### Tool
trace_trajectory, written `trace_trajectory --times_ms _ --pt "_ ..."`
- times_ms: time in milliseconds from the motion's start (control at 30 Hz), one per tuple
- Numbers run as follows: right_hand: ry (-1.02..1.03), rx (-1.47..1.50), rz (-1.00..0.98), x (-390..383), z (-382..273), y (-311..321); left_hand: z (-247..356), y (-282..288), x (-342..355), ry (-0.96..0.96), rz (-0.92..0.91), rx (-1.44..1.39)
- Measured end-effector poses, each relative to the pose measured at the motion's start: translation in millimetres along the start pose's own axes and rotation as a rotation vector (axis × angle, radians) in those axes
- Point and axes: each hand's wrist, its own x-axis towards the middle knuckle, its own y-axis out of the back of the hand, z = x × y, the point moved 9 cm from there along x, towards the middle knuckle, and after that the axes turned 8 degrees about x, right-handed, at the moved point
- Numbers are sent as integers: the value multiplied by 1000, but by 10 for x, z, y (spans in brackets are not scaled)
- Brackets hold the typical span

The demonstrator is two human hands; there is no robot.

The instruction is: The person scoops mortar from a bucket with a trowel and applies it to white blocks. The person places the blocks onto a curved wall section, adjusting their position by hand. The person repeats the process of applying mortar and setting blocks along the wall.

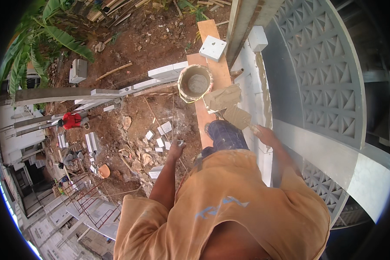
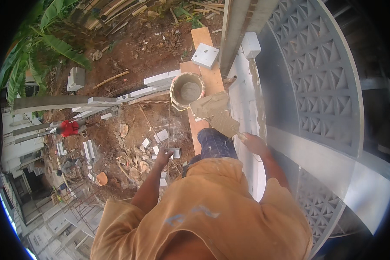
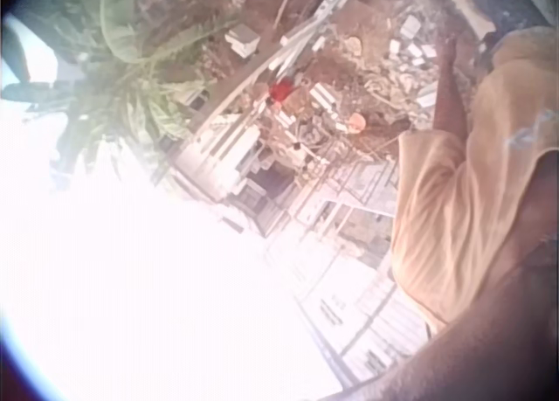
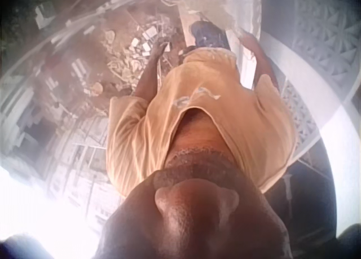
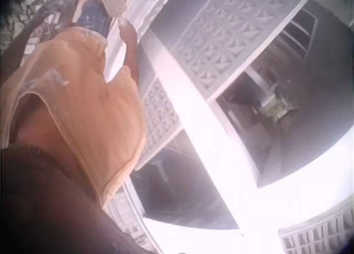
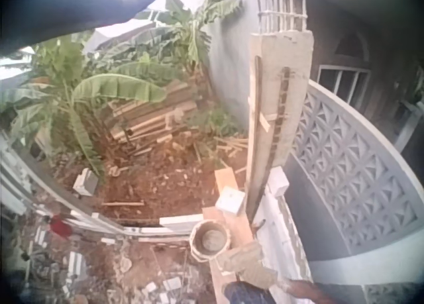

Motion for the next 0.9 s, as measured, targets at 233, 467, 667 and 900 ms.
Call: trace_trajectory --times_ms 233,467,667,900 --pt "80 181 139 -309 -532 613 -10 -194 170 -29 20 -24" --pt "238 -265 113 1268 -2238 575 -162 -422 -34 -33 14 80" --pt "51 -350 71 2379 -2721 387 467 -388 -73 -31 -154 -22" --pt "344 37 441 1689 -2408 977 754 -369 145 -144 -134 -56"
